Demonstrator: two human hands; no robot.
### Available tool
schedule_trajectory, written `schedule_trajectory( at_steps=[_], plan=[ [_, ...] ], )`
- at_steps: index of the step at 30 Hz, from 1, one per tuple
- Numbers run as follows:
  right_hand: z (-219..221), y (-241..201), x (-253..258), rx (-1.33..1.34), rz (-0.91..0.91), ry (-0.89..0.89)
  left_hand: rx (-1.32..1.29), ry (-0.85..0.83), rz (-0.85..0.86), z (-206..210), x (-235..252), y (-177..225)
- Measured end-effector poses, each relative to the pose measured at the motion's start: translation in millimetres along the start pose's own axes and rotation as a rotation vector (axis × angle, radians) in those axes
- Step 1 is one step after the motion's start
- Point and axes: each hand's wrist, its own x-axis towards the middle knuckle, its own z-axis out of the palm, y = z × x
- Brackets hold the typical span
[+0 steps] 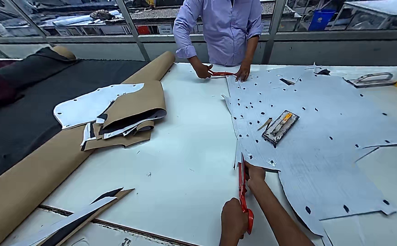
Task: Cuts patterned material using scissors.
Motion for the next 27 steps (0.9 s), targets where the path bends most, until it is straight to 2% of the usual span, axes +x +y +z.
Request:
schedule_trajectory(
  at_steps=[11,27],
  plan=[
    [0,0,3,-0.006,0.013,-0.016,-0.003,-0.037,0.001,-13,11,4],
    [-1,2,4,0.007,0.000,-0.031,-0.088,0.022,-0.001,0,17,0]
  ],
)
